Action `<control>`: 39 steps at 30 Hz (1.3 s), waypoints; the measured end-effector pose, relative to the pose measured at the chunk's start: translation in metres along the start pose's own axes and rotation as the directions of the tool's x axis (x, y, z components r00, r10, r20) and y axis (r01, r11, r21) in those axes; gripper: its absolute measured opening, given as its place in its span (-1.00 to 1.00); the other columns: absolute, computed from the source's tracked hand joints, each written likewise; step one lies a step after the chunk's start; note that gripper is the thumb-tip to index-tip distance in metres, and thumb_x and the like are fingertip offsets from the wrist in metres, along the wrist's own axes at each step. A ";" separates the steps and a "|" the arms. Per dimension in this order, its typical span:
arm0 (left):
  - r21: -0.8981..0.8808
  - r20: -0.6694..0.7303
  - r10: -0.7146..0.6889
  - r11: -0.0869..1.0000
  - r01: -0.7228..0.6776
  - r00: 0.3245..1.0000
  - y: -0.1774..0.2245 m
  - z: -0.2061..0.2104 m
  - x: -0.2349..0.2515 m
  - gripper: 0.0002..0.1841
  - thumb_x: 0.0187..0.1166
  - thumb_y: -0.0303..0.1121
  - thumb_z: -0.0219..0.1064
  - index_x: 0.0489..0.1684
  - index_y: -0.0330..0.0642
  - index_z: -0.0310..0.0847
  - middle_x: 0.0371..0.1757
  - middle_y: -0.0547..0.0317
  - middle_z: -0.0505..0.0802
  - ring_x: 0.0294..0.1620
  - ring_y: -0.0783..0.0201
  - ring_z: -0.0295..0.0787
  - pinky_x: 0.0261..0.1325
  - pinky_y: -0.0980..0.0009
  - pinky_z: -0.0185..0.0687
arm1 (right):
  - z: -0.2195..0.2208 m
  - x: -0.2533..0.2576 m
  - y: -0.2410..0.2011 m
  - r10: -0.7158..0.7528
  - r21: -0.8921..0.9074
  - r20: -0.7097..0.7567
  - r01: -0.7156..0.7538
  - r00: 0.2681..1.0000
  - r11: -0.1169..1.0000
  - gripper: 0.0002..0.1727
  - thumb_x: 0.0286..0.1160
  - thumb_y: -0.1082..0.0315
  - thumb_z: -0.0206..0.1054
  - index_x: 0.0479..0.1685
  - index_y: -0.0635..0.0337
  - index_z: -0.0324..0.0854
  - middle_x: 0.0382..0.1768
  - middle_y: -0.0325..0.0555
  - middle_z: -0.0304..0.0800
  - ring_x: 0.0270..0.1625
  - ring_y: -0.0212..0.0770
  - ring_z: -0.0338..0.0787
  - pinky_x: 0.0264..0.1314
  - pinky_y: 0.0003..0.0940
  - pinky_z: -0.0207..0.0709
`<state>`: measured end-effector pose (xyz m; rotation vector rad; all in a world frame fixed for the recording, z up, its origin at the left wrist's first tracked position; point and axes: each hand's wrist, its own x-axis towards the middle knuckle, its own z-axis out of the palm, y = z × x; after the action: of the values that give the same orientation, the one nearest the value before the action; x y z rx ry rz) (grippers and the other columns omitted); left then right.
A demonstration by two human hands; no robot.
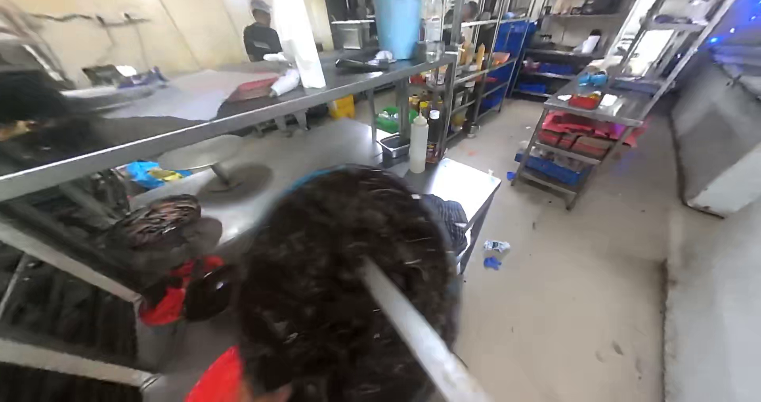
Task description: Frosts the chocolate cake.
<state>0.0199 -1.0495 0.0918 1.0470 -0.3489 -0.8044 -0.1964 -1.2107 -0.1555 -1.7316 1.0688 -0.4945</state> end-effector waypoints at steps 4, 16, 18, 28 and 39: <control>-0.081 -0.044 -0.263 0.962 0.259 0.964 -0.083 0.107 0.064 -0.62 0.67 -0.58 -0.12 0.44 -0.15 0.13 -0.21 0.15 0.81 -0.32 0.29 0.86 -0.37 0.30 0.84 | -0.116 0.029 0.105 0.144 -0.023 -0.259 -0.155 0.955 0.988 -0.64 0.65 0.40 0.24 0.24 0.52 0.66 0.20 0.39 0.77 0.27 0.18 0.79 0.38 0.08 0.62; -0.124 -0.431 -0.308 0.951 0.283 0.848 -0.250 0.207 0.178 -0.34 0.74 -0.55 -0.06 0.84 -0.07 -0.24 0.25 -0.32 0.63 -0.15 -0.07 0.82 -0.28 0.05 0.80 | -0.262 0.326 0.089 -0.422 -0.434 -0.025 0.370 0.906 0.822 -0.35 0.50 0.23 0.35 0.60 0.34 0.49 0.67 0.48 0.31 0.68 0.48 0.36 0.68 0.31 0.28; -0.075 -0.470 -0.256 0.965 0.251 0.845 -0.253 0.197 0.191 -0.30 0.73 -0.57 -0.05 0.85 -0.06 -0.29 0.24 -0.31 0.63 -0.17 -0.06 0.83 -0.32 0.07 0.80 | -0.241 0.367 0.061 -0.441 -0.509 0.151 0.452 0.885 0.732 -0.35 0.60 0.17 0.31 0.66 0.26 0.45 0.75 0.44 0.20 0.77 0.50 0.18 0.78 0.37 0.05; -0.080 -0.550 -0.272 0.958 0.274 0.790 -0.250 0.169 0.240 -0.41 0.81 -0.50 -0.02 0.80 -0.16 -0.16 0.33 -0.31 0.56 -0.09 -0.06 0.83 -0.24 0.09 0.84 | -0.287 0.496 -0.053 -0.020 -0.750 0.234 0.194 0.972 0.633 -0.50 0.80 -0.01 0.12 0.29 0.21 0.72 0.23 0.31 0.78 0.34 0.36 0.72 0.36 0.43 0.47; -0.089 -0.343 -0.337 0.941 0.327 0.877 -0.263 0.171 0.269 -0.21 0.77 -0.49 0.10 0.88 -0.03 -0.42 0.69 -0.31 0.28 0.18 -0.11 0.80 -0.05 0.03 0.88 | -0.243 0.383 -0.151 0.377 -0.824 0.567 0.501 0.732 0.267 -0.45 0.70 -0.06 0.24 0.13 0.35 0.68 0.13 0.39 0.75 0.27 0.41 0.71 0.27 0.44 0.48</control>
<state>-0.0142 -1.4217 -0.0845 1.2182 0.1581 -0.9014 -0.1087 -1.6451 0.0243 -2.7102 0.6711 1.0831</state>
